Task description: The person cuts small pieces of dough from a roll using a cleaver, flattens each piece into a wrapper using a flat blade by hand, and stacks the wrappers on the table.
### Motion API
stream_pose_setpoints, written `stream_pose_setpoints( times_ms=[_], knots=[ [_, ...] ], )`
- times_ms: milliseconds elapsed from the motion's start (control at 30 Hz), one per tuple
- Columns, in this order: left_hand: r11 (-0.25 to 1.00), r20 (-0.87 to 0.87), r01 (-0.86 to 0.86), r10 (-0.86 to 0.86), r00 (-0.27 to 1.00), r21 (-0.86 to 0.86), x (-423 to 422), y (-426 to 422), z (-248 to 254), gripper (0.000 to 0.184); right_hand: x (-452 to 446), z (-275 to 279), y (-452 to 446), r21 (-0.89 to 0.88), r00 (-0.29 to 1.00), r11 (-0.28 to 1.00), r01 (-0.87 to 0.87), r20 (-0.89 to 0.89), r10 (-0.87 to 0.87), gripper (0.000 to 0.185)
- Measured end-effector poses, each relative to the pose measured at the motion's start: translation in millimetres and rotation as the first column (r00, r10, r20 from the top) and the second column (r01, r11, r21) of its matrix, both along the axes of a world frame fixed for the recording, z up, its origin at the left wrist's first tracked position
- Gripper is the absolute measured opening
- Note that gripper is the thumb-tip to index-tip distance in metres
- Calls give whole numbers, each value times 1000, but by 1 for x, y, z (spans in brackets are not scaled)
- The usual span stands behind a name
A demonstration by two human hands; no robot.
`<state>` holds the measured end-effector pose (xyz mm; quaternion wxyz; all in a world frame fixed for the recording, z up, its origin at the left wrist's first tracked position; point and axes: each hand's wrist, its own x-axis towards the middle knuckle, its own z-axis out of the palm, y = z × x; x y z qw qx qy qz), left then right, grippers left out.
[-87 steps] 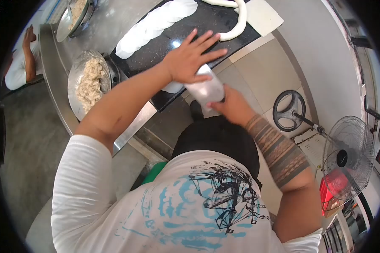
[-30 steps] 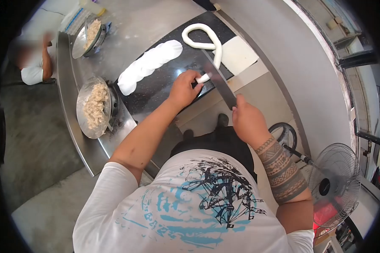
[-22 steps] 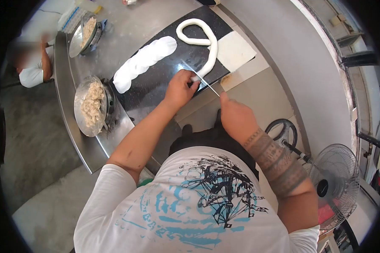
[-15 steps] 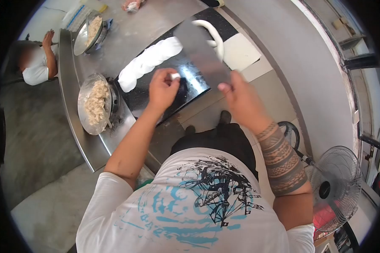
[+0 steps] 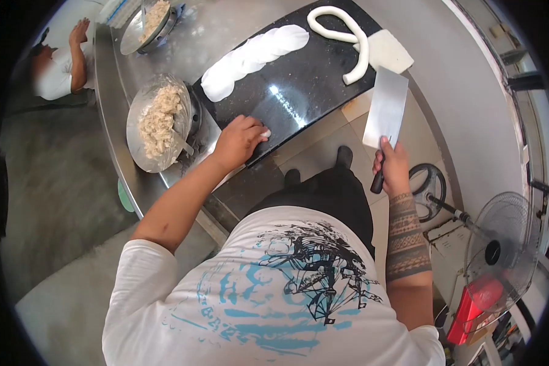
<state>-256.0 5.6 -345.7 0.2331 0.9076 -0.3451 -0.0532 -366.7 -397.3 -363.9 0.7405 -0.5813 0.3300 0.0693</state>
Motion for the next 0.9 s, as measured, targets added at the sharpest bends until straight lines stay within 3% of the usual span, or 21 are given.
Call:
stream_pose_setpoints(
  times_ms=[67, 133, 233, 300, 467, 567, 600, 667, 733, 767, 800, 867, 900],
  knots=[
    [987, 47, 68, -76, 996, 144, 4, -5, 15, 27, -32, 7, 21, -40, 999, 999, -12, -34, 11, 30],
    [948, 202, 77, -144, 969, 310, 9, -21, 54, 55, -61, 13, 39, -99, 999, 995, -22, -45, 17, 30],
    [992, 342, 44, -82, 936, 119, 15, -58, 26, 84, -103, 25, 59, -172, 995, 984, -49, -97, 32, 30],
    [988, 263, 41, -80, 962, 151, 12, -77, -8, 90, -123, 35, 59, -184, 989, 982, -50, -145, 23, 31],
    [967, 181, 159, -195, 964, 198, 18, -95, -17, 94, -146, 55, 38, -241, 976, 969, -60, -219, 6, 32],
    [973, 140, 207, -221, 965, 106, 21, -103, -14, 93, -110, 69, 29, -310, 959, 923, -227, -238, 155, 37],
    [983, 38, 163, -160, 986, -89, 22, -101, -15, 93, -92, 74, 30, -344, 942, 889, -303, -246, 227, 38],
    [897, -175, 6, -92, 980, -441, 40, -89, -20, 92, -51, 79, 32, -306, 872, 821, -483, -256, 417, 43],
    [854, -187, -178, 96, 978, -489, 65, -72, -9, 93, -10, 69, 44, -362, 772, 686, -631, -213, 598, 49],
    [819, -201, -263, 184, 962, -509, 75, -63, -1, 93, 5, 46, 50, -378, 729, 656, -653, -80, 679, 51],
    [955, 127, -180, 214, 969, -236, 82, -54, 8, 91, 19, 21, 59, -398, 665, 626, -671, 51, 745, 53],
    [986, 291, 81, -122, 949, 149, 81, -50, 26, 87, 49, 7, 85, -364, 518, 481, -798, -6, 855, 57],
    [953, 225, 220, -265, 937, 207, 72, -47, 8, 87, 53, 2, 94, -367, 474, 437, -821, -12, 881, 58]
  ],
)
